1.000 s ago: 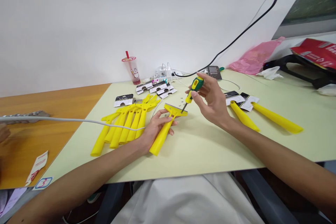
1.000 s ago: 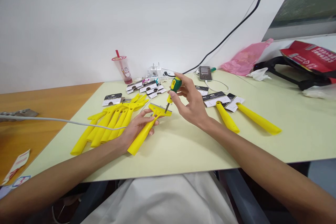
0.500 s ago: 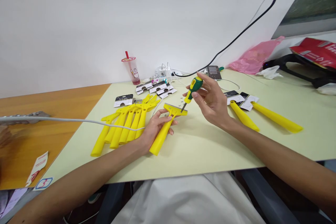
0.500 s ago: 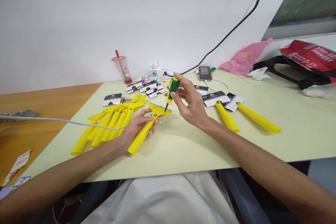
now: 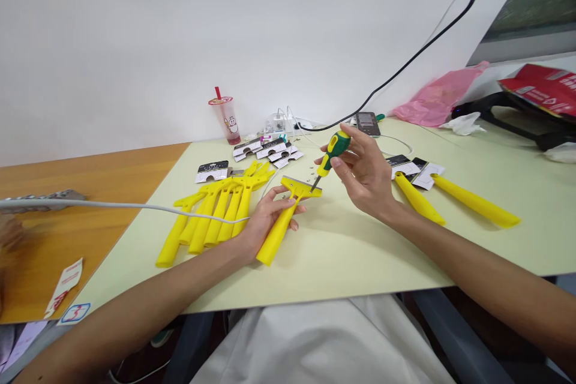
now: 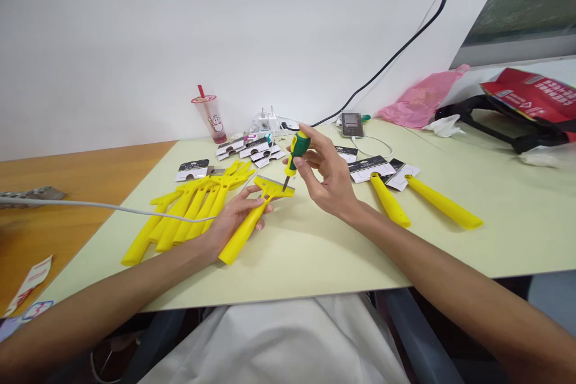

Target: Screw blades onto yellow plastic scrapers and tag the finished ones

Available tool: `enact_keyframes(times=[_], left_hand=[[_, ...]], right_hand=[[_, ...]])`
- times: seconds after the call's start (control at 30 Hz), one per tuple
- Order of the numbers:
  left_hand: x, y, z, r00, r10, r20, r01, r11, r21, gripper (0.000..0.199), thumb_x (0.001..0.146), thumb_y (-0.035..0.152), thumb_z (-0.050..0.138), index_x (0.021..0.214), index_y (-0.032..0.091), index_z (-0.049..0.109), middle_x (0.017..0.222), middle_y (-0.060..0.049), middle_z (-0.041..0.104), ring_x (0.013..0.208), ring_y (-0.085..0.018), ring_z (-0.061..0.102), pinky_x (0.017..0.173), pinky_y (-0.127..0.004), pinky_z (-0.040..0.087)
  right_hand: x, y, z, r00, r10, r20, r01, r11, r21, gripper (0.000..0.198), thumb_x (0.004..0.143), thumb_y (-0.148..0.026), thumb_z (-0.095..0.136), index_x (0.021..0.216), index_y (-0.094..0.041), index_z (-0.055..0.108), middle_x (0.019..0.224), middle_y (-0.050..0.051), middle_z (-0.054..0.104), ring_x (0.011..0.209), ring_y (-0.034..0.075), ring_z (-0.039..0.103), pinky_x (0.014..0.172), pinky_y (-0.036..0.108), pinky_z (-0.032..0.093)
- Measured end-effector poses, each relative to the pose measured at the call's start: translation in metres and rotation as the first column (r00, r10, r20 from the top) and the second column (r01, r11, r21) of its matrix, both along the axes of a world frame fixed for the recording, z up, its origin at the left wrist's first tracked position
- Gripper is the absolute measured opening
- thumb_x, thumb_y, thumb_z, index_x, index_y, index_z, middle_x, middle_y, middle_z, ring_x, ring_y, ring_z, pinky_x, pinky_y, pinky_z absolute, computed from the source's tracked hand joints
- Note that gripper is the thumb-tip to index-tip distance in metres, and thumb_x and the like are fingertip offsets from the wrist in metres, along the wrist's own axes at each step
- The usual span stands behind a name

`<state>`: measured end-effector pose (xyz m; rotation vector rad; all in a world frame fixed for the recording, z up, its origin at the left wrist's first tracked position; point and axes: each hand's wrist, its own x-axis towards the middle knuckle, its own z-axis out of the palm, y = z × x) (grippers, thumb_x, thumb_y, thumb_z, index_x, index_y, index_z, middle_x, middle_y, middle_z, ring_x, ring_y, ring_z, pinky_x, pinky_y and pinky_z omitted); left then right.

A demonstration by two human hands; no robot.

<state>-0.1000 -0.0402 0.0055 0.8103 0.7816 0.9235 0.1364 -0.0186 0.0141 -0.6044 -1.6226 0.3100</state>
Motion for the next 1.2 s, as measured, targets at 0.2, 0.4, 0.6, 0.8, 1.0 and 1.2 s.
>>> enact_keyframes(times=[0.2, 0.4, 0.6, 0.8, 1.0, 1.2], left_hand=[[0.0001, 0.0002, -0.0005, 1.0, 0.002, 0.004, -0.002, 1.0, -0.008, 0.052, 0.079, 0.017, 0.087, 0.121, 0.021, 0.058, 0.124, -0.013, 0.076, 0.099, -0.025, 0.081, 0.052, -0.022, 0.055], [0.0008, -0.0003, 0.0006, 1.0, 0.008, -0.008, -0.008, 1.0, -0.004, 0.051, 0.078, 0.016, 0.086, 0.12, 0.021, 0.058, 0.124, -0.013, 0.076, 0.099, -0.026, 0.081, 0.051, -0.023, 0.056], [0.0011, -0.0011, 0.0012, 1.0, 0.011, -0.007, -0.011, 1.0, -0.01, 0.052, 0.078, 0.017, 0.087, 0.122, 0.021, 0.058, 0.126, -0.014, 0.076, 0.101, -0.026, 0.081, 0.052, -0.023, 0.055], [0.0013, -0.0013, 0.0025, 1.0, 0.008, -0.006, -0.008, 1.0, -0.012, 0.054, 0.077, 0.016, 0.087, 0.122, 0.021, 0.057, 0.13, -0.016, 0.076, 0.099, -0.025, 0.081, 0.052, -0.023, 0.056], [0.0011, -0.0013, 0.0028, 1.0, 0.009, -0.014, -0.009, 1.0, -0.004, 0.052, 0.078, 0.015, 0.086, 0.122, 0.019, 0.058, 0.124, -0.015, 0.075, 0.097, -0.025, 0.08, 0.051, -0.023, 0.057], [0.0015, -0.0011, 0.0025, 1.0, 0.013, -0.005, -0.013, 1.0, -0.004, 0.051, 0.078, 0.015, 0.086, 0.12, 0.02, 0.058, 0.12, -0.012, 0.075, 0.095, -0.024, 0.081, 0.051, -0.023, 0.057]], right_hand=[[-0.0003, -0.0018, 0.001, 1.0, -0.012, 0.0, 0.012, 1.0, -0.013, 0.06, 0.109, -0.053, 0.068, 0.166, -0.045, 0.049, 0.139, 0.009, 0.072, 0.128, 0.032, 0.077, 0.096, 0.051, 0.074], [-0.0006, -0.0011, 0.0002, 1.0, -0.02, -0.011, 0.02, 1.0, -0.016, 0.061, 0.108, -0.056, 0.07, 0.164, -0.044, 0.051, 0.137, 0.009, 0.072, 0.125, 0.032, 0.078, 0.093, 0.049, 0.075], [-0.0001, -0.0004, 0.0001, 0.999, -0.043, -0.02, 0.042, 0.999, -0.029, 0.06, 0.106, -0.057, 0.072, 0.162, -0.044, 0.054, 0.134, 0.008, 0.071, 0.114, 0.03, 0.081, 0.094, 0.05, 0.075], [0.0002, 0.0002, -0.0002, 0.998, -0.061, -0.019, 0.06, 0.998, -0.031, 0.061, 0.105, -0.057, 0.074, 0.161, -0.045, 0.054, 0.132, 0.007, 0.071, 0.101, 0.026, 0.082, 0.093, 0.049, 0.076], [-0.0005, 0.0004, 0.0007, 0.997, -0.071, -0.034, 0.07, 0.997, -0.022, 0.059, 0.104, -0.056, 0.076, 0.158, -0.046, 0.057, 0.13, 0.005, 0.07, 0.091, 0.022, 0.08, 0.091, 0.047, 0.077], [-0.0017, -0.0001, 0.0017, 0.995, -0.087, -0.038, 0.086, 0.996, -0.034, 0.06, 0.102, -0.059, 0.078, 0.157, -0.045, 0.058, 0.129, 0.005, 0.07, 0.089, 0.021, 0.078, 0.09, 0.047, 0.077]])
